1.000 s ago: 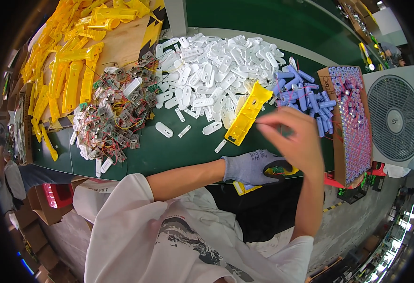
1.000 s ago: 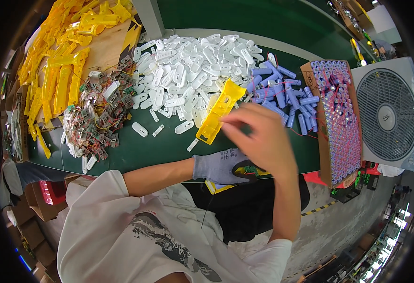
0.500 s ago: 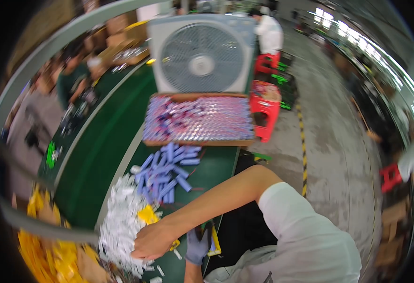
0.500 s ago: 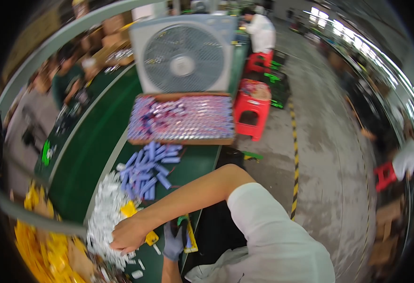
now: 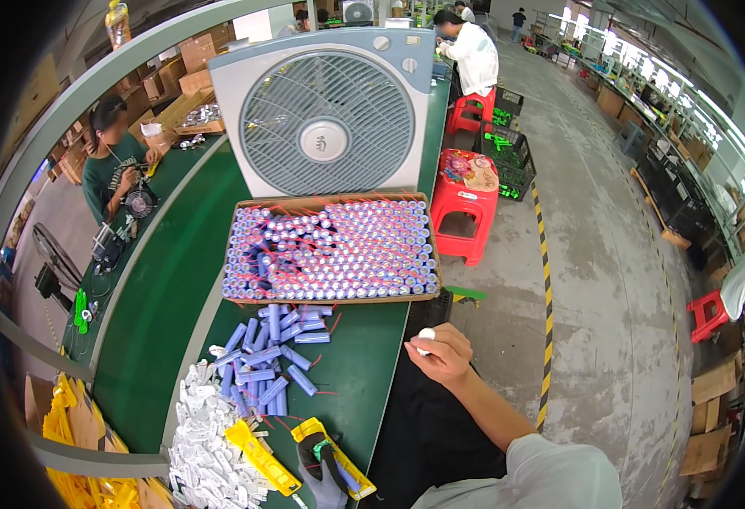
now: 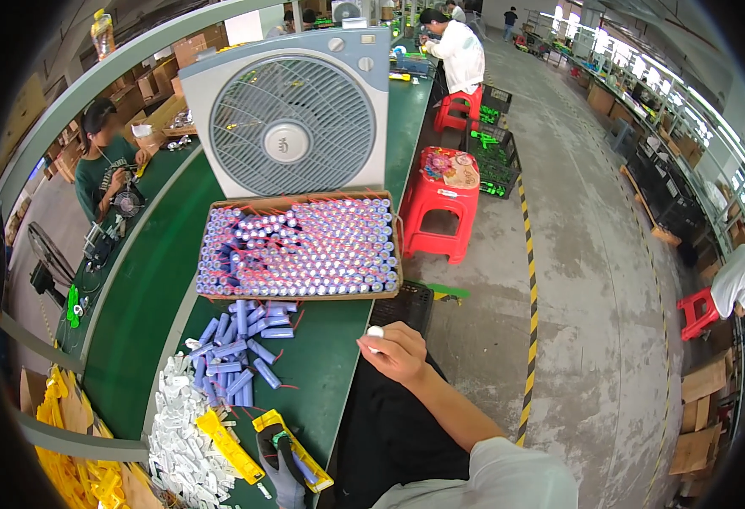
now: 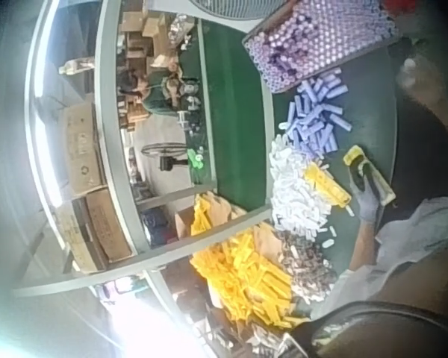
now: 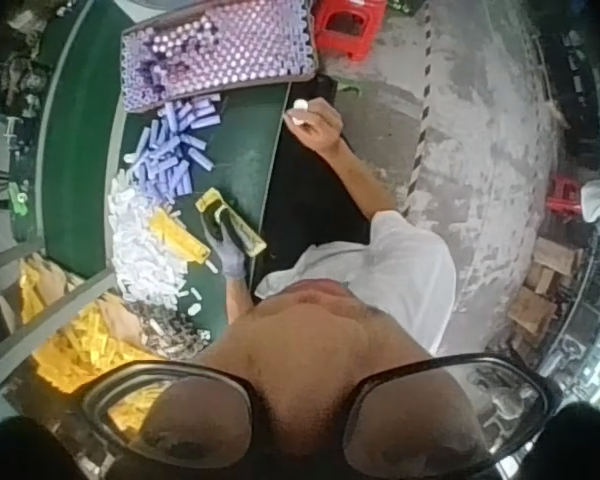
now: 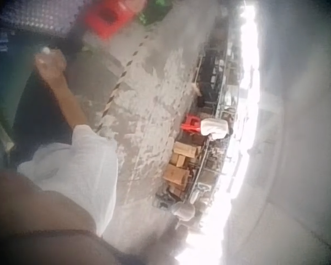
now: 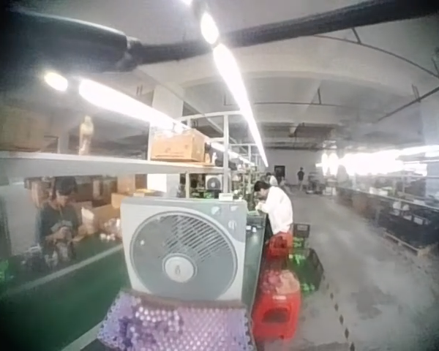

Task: The person assembles electronic components by hand, inserting circuit boards, batteries, white plastic components, and wires into yellow plastic light housings.

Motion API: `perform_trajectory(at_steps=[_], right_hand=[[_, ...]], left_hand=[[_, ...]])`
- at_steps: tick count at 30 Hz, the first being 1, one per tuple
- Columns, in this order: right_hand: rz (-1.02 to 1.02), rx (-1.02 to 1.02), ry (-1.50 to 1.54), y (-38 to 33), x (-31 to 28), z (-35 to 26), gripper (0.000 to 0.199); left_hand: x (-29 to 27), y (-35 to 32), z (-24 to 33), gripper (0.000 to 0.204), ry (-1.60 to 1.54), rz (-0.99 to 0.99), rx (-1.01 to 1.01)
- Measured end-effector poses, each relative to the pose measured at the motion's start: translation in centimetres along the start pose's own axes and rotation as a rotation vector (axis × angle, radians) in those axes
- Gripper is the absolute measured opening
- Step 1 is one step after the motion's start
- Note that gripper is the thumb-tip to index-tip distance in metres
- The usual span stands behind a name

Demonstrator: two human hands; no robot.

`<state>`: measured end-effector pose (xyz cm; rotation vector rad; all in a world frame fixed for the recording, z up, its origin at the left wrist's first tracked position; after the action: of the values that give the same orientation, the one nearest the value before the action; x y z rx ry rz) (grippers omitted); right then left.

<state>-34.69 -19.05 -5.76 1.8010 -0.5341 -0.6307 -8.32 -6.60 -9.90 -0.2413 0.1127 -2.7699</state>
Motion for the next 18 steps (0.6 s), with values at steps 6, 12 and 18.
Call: perform_trajectory(at_steps=[6,12,18], right_hand=[[-0.255,0.229,0.234,-2.8,-1.7,-2.8,0.02],[-0.735,0.91,0.955,-7.6,1.7,-12.0,0.014],[-0.882,1.003,1.046,-4.4,2.9,-11.1,0.018]], left_hand=[[0.5,1.3,-0.4,0.026,0.09,-0.069,0.036],[1.2,-0.3,0.5,0.028,0.186,-0.093,0.135],[2.1,0.3,1.9,0.015,0.196,-0.104,0.112]])
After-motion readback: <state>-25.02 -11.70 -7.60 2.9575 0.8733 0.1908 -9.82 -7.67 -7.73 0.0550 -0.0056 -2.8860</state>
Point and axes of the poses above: each hand's wrist, its own y-axis towards the middle knuckle, its own x-axis out of the palm, z = x × y, the point moved 1 cm from there along y, towards the middle knuckle
